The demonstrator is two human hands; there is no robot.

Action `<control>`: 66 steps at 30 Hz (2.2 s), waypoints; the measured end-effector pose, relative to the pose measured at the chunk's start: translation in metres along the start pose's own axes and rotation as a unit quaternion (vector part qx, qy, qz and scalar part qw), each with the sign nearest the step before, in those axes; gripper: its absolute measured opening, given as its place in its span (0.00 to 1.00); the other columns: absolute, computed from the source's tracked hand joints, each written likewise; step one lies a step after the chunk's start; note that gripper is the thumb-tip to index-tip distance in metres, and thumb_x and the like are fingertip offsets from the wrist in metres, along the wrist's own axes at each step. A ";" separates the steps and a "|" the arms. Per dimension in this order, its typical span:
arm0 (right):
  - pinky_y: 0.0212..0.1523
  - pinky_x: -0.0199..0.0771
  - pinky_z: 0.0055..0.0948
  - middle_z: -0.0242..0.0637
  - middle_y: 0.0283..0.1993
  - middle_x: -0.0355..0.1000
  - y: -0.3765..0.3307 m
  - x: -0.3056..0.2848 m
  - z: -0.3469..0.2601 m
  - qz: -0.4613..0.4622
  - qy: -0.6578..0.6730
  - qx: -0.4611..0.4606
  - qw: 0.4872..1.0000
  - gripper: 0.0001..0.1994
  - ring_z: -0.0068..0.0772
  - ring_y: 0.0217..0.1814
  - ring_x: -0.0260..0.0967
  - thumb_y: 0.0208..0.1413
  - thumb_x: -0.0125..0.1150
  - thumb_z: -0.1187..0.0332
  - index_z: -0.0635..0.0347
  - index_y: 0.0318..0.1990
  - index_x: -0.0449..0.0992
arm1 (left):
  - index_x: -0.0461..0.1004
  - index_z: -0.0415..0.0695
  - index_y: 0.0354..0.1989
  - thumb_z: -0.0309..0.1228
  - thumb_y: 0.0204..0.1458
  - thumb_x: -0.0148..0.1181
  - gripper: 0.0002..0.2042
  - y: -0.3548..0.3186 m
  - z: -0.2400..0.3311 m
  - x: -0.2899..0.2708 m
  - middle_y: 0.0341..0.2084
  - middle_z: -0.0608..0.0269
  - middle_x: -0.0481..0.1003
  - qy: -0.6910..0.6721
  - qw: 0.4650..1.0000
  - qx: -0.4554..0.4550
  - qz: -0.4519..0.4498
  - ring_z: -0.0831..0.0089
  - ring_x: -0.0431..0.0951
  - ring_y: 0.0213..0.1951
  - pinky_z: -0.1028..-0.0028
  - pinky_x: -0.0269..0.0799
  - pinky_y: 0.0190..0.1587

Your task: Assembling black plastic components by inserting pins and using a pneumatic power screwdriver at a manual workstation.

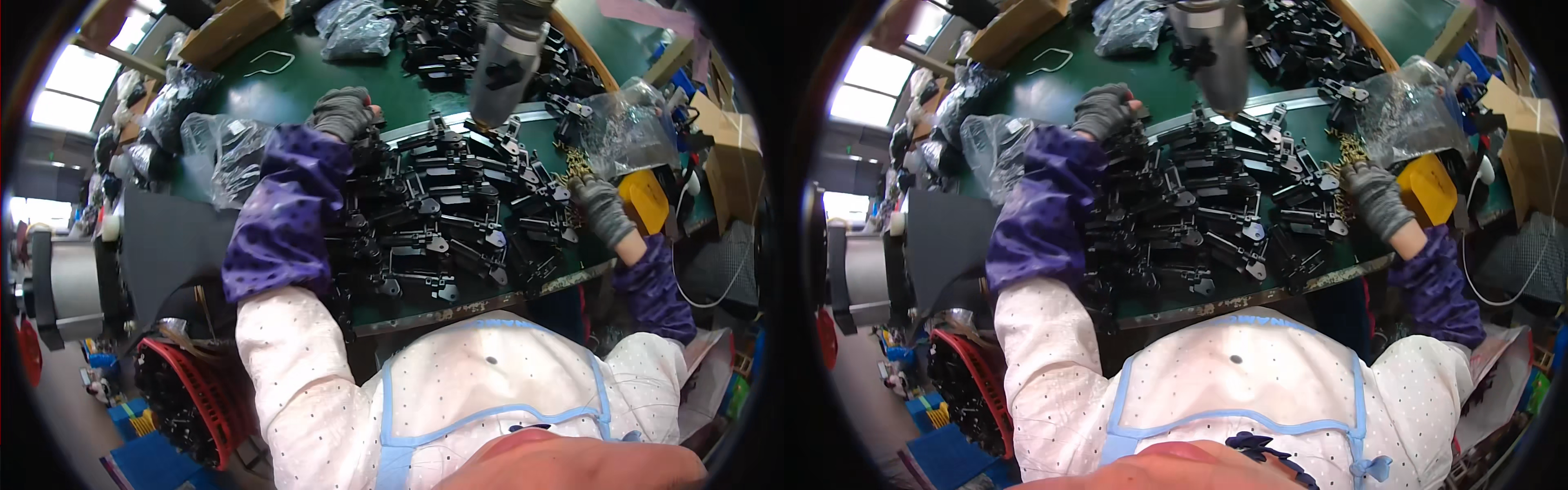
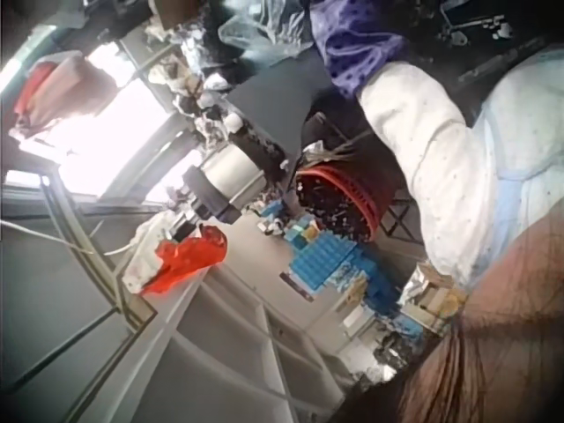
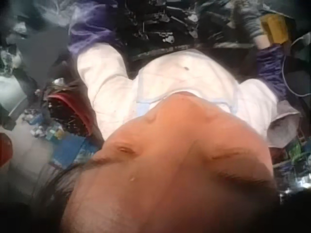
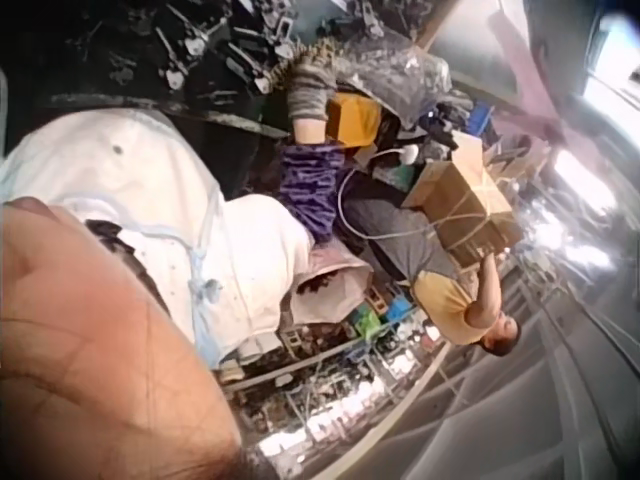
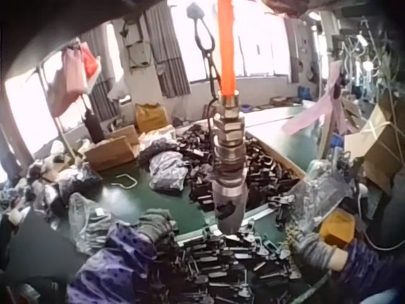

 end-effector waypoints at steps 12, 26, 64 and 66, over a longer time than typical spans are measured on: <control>0.32 0.67 0.36 0.42 0.29 0.68 0.009 0.003 0.010 0.037 0.155 0.033 0.987 0.07 0.41 0.31 0.67 0.42 0.53 0.71 0.60 0.32 0.68 | 0.72 0.44 0.32 0.37 0.41 0.57 0.12 0.028 0.006 0.054 0.29 0.57 0.72 0.153 0.983 -0.003 -0.101 0.65 0.72 0.33 0.69 0.67 0.37; 0.25 0.64 0.15 0.28 0.25 0.66 0.051 -0.064 -0.005 0.066 0.554 0.029 0.830 0.06 0.15 0.24 0.60 0.45 0.56 0.73 0.61 0.32 0.69 | 0.70 0.41 0.34 0.30 0.42 0.59 0.11 0.015 0.030 0.076 0.28 0.64 0.71 -0.134 0.974 0.148 0.105 0.74 0.71 0.32 0.75 0.67 0.35; 0.41 0.67 0.23 0.33 0.40 0.66 0.141 -0.138 -0.050 0.102 0.761 -0.241 0.594 0.23 0.23 0.41 0.65 0.46 0.57 0.61 0.61 0.48 0.62 | 0.74 0.46 0.30 0.37 0.41 0.59 0.10 -0.043 0.076 0.040 0.22 0.60 0.74 -0.187 0.979 0.047 0.068 0.68 0.75 0.26 0.72 0.68 0.30; 0.49 0.66 0.30 0.37 0.48 0.64 0.135 -0.156 -0.063 0.186 0.701 -0.337 0.601 0.27 0.31 0.48 0.64 0.45 0.58 0.55 0.61 0.50 0.60 | 0.74 0.46 0.30 0.37 0.40 0.59 0.11 -0.042 0.084 0.037 0.22 0.60 0.74 -0.159 0.984 0.052 0.068 0.67 0.75 0.26 0.71 0.68 0.30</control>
Point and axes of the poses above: each hand's wrist, its own y-axis towards the middle knuckle, its own x-axis out of the palm, z = x × y, the point moved 5 cm from there along y, towards the middle knuckle
